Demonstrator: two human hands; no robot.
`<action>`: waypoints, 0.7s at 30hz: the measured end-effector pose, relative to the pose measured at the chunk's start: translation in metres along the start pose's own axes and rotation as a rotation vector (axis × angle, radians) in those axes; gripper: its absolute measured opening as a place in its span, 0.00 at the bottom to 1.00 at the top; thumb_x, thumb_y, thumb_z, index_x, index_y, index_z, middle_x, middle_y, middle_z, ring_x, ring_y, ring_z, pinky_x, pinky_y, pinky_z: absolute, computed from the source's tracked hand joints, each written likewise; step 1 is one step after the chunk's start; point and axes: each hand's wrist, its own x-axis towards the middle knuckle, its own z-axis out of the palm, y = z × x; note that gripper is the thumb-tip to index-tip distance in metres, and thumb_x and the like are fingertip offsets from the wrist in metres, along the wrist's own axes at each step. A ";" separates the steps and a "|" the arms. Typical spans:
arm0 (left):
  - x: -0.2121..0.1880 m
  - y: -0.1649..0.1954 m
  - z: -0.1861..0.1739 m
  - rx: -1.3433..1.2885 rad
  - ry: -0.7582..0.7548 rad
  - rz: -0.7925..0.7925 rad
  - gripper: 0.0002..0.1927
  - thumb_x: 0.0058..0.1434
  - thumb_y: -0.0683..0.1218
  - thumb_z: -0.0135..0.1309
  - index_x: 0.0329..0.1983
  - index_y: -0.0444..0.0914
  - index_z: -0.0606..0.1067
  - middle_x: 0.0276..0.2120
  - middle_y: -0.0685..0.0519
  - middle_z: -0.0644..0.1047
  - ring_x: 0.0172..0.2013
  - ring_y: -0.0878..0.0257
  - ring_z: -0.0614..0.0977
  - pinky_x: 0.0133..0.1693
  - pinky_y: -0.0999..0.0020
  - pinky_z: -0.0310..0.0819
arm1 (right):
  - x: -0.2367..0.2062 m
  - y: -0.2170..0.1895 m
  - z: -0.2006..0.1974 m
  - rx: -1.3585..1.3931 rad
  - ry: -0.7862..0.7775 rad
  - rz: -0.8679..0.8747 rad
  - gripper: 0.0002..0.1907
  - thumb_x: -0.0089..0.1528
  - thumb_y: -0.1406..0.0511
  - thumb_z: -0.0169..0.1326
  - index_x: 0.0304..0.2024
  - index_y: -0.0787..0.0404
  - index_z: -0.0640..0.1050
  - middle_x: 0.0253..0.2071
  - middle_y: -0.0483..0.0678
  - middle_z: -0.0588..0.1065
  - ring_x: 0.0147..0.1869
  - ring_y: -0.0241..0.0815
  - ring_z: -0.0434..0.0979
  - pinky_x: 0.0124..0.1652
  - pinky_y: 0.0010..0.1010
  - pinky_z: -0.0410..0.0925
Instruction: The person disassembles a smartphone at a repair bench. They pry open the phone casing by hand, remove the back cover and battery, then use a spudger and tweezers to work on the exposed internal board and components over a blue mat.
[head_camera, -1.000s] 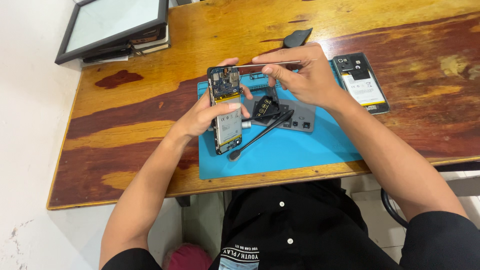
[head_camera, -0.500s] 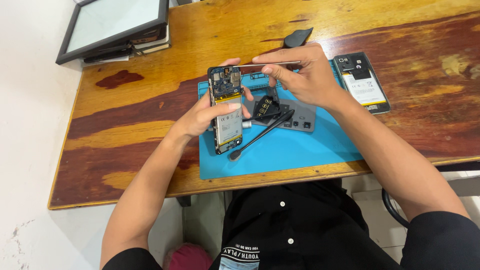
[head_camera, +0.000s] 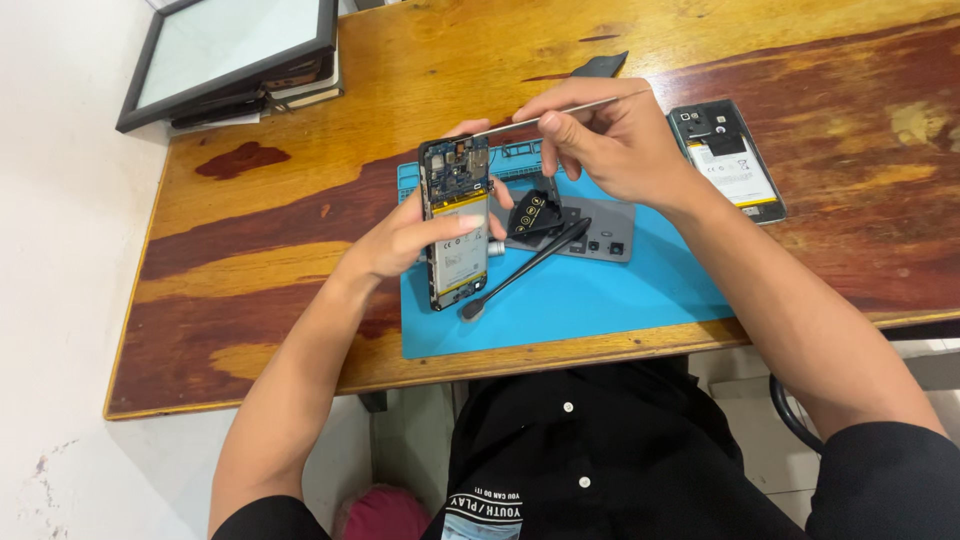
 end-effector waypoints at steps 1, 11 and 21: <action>-0.001 0.001 0.001 0.000 -0.007 0.003 0.50 0.64 0.50 0.57 0.81 0.45 0.40 0.53 0.43 0.73 0.49 0.54 0.82 0.55 0.49 0.81 | 0.000 -0.001 0.000 0.004 0.002 0.017 0.13 0.74 0.61 0.52 0.51 0.63 0.81 0.28 0.48 0.78 0.27 0.31 0.75 0.25 0.22 0.64; 0.000 -0.003 0.001 -0.037 -0.017 0.027 0.46 0.67 0.55 0.55 0.80 0.45 0.43 0.53 0.43 0.73 0.49 0.54 0.81 0.54 0.49 0.79 | 0.003 -0.001 -0.002 0.029 0.000 0.051 0.16 0.75 0.58 0.50 0.49 0.64 0.80 0.27 0.49 0.77 0.24 0.32 0.72 0.24 0.22 0.62; 0.006 -0.024 -0.007 -0.163 0.102 0.116 0.35 0.76 0.66 0.35 0.78 0.42 0.54 0.56 0.43 0.74 0.50 0.53 0.82 0.52 0.57 0.78 | 0.001 0.001 0.000 0.020 -0.010 0.050 0.14 0.75 0.60 0.51 0.50 0.64 0.81 0.27 0.48 0.77 0.27 0.31 0.74 0.26 0.22 0.65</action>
